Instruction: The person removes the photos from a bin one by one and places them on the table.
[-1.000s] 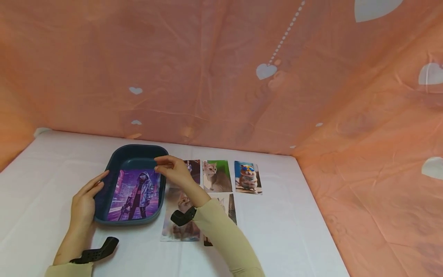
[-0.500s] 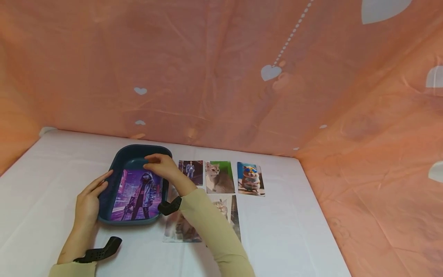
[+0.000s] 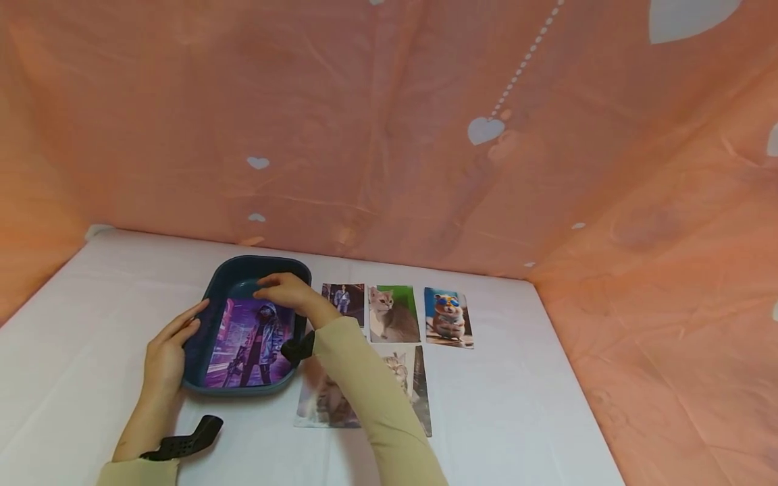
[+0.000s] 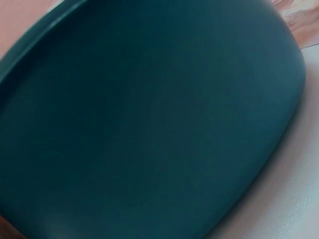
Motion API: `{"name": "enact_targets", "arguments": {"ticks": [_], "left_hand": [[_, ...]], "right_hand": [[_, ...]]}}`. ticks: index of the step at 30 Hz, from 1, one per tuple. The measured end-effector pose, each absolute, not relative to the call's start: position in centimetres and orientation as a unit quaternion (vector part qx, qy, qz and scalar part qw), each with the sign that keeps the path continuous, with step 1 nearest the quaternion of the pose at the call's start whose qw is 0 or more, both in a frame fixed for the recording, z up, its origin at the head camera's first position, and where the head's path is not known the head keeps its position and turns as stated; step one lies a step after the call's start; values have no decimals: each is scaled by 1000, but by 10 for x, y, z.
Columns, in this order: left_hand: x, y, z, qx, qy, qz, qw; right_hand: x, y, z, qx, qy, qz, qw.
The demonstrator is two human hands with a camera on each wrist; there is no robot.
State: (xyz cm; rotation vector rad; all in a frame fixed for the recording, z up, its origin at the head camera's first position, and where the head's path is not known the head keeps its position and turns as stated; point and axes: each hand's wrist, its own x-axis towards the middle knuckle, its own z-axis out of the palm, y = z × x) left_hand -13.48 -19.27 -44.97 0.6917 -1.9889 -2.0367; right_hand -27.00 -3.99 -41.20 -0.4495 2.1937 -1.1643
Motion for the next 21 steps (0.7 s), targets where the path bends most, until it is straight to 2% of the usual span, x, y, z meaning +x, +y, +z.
{"name": "enact_targets", "arguments": {"ticks": [6,14,21], "left_hand": [[-136,-191,-448,227,-677,-691,108],[-134,-191,-448,227,-675,-694,108],[-133,-192,-447,230,-669,-699,100]], "right_hand": [[-273,-41,-414,-207,848,-383,301],[-275,-41,-420,-239,874,-327,269],[-270,-38,-412,-253,851,-372,272]]}}
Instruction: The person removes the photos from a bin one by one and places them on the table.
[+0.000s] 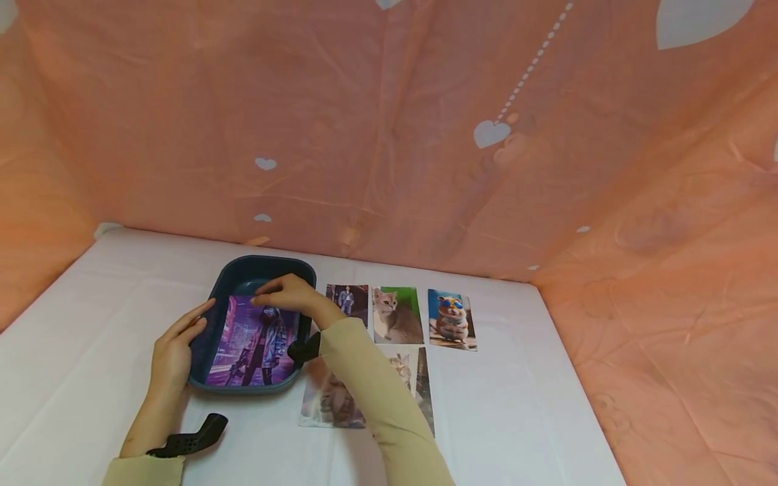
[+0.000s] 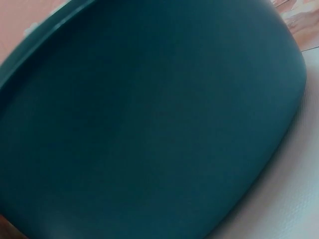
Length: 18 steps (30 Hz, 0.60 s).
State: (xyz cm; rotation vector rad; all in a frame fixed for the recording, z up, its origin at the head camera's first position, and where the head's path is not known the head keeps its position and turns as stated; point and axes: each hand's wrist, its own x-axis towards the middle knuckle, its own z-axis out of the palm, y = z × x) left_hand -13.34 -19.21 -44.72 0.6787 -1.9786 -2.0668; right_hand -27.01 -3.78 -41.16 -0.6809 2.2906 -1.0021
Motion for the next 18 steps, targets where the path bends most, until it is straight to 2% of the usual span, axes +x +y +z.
{"name": "enact_targets", "arguments": {"ticks": [12,18], "left_hand": [[-132,-190,-447,232,-669,-698,108],[-132,-190,-448,231,-672,-694,115]], "right_hand": [[-267,-28,-412,-255,838,-410,253],[-264,-24,-407,-267,852,-403,202]]}}
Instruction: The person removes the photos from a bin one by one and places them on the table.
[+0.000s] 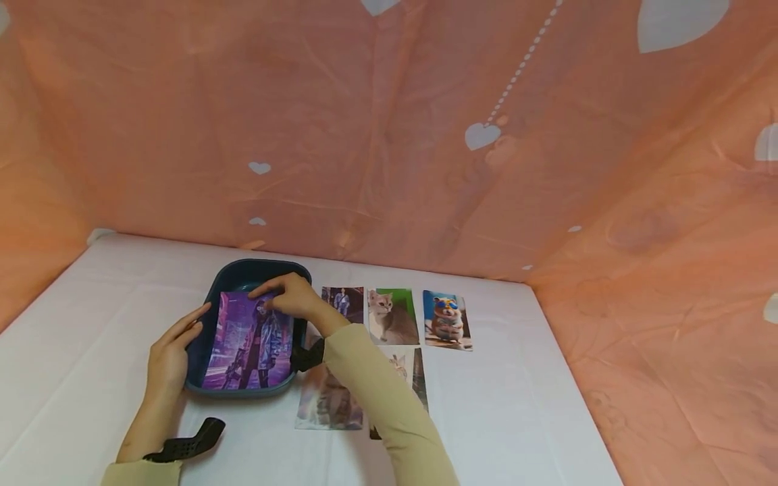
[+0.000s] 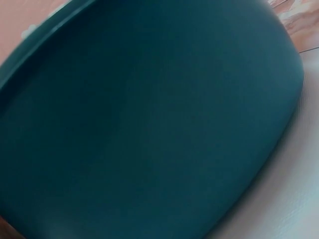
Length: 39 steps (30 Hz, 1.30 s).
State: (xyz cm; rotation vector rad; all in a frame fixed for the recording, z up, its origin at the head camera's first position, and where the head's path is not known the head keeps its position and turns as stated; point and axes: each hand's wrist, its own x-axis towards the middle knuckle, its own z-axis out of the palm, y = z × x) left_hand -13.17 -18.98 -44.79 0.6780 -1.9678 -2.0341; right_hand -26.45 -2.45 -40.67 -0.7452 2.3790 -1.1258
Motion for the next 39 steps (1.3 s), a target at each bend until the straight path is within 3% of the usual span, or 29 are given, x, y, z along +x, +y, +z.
{"name": "enact_targets", "arguments": {"ticks": [5,18,39], "left_hand": [[-134,-191,-449,234,-680,-684,122],[-138,-192,-449,232,-688,-677,123],[-137,-199,-448,242,-688,-673,125]], "right_hand": [[-267,-15,-404,-256,846,-439,165],[-275,30,-402,-190,798,-553,147],[-265,109,-399,-155,805,-544,182]]}}
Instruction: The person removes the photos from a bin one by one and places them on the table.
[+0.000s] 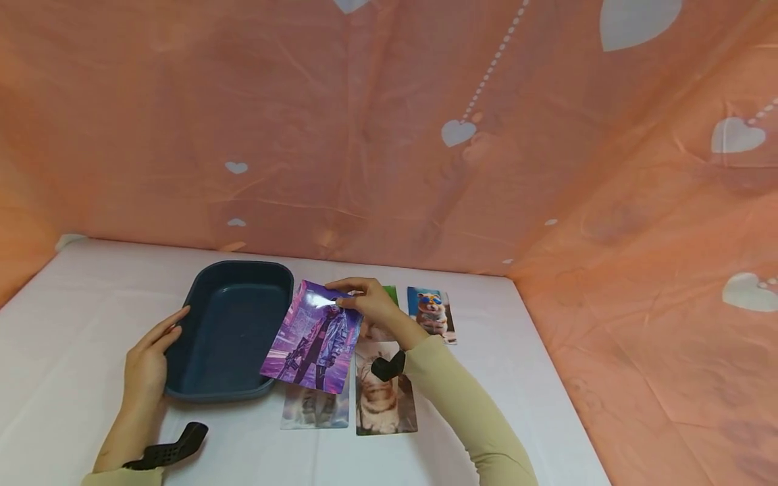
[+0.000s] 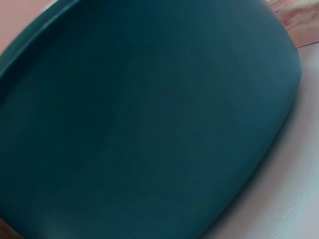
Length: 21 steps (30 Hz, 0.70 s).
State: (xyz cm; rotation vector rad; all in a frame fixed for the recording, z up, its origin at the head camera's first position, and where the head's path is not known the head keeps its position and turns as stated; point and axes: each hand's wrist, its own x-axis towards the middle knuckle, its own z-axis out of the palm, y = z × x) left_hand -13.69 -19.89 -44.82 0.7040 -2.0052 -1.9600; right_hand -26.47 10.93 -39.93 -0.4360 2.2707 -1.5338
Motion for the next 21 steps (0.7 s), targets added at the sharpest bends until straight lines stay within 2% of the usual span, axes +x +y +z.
{"name": "enact_targets", "arguments": {"ticks": [10,21], "left_hand": [[-137,-200,-450,247,-682,-678,122],[-138,-199,-449,245,-666,-693,130]], "right_hand": [[-258,143,-407,-201,811,-518,184],[-255,178,-411,-196,814,-508,201]]}}
